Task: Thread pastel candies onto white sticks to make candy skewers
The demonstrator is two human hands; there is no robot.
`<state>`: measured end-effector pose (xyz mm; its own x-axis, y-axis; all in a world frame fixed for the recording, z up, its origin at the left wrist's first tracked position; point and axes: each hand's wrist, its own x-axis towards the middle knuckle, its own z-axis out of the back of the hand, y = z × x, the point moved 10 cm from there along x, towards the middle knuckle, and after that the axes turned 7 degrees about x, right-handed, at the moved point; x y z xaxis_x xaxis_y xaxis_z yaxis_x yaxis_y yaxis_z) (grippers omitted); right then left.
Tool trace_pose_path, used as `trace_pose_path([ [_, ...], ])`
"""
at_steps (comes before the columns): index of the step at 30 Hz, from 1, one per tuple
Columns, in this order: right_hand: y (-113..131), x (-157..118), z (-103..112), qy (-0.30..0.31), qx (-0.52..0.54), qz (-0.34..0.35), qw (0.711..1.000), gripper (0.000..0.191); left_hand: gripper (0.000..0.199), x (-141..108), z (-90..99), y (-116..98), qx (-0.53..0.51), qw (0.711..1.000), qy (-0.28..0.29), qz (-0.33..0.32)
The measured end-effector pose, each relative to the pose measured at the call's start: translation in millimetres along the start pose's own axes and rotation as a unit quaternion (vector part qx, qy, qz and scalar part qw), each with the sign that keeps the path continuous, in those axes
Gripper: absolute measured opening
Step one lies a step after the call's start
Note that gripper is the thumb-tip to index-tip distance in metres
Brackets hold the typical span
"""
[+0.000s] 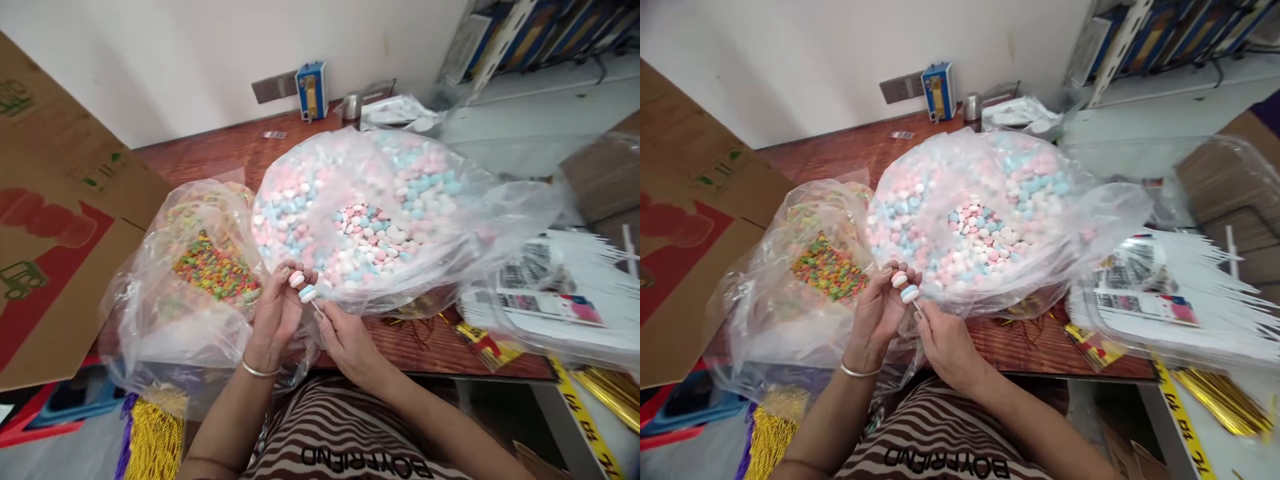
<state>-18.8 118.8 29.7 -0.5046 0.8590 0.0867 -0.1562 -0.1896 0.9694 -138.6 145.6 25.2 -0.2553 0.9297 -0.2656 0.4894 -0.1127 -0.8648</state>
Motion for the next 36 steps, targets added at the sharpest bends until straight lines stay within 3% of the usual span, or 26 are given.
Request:
trace_pose_path([
  [5, -10, -22, 35, -0.040, -0.123, -0.006, 0.992, 0.027, 0.022, -7, -55.3, 36, -0.025, 0.998, 0.020, 0.046],
  [12, -16, -31, 63, -0.120, -0.184, 0.017, 0.975, 0.032, 0.028, -14, -97.4, 58, 0.061, 0.997, 0.047, 0.008],
  [17, -28, -21, 83, -0.174, -0.028, 0.002, 0.984, 0.031, 0.029, -12, -107.3, 62, 0.127, 0.990, 0.062, -0.005],
  [21, -55, -12, 100, -0.187, 0.183, -0.042, 0.964, 0.038, 0.034, 28, -117.4, 44, 0.260, 0.959, 0.098, -0.057],
  [23, -68, -15, 110, -0.202, 0.241, -0.062, 0.947, 0.039, 0.030, 62, -125.1, 21, 0.384, 0.906, 0.101, -0.145],
  [25, -77, -21, 118, -0.216, 0.264, -0.072, 0.937, 0.040, 0.016, 95, -138.6, 6, 0.537, 0.803, 0.107, -0.235],
  [28, -84, -31, 124, -0.224, 0.271, -0.082, 0.933, 0.042, 0.018, 137, -156.6, 10, 0.682, 0.656, 0.134, -0.295],
  [30, -87, -35, 125, -0.225, 0.268, -0.090, 0.932, 0.044, 0.018, 154, -161.8, 21, 0.743, 0.582, 0.144, -0.298],
  [33, -93, -38, 125, -0.222, 0.263, -0.100, 0.934, 0.045, 0.016, 165, -163.4, 35, 0.788, 0.521, 0.155, -0.289],
  [36, -99, -39, 124, -0.220, 0.264, -0.104, 0.933, 0.045, 0.015, 166, -160.7, 36, 0.794, 0.514, 0.152, -0.288],
])
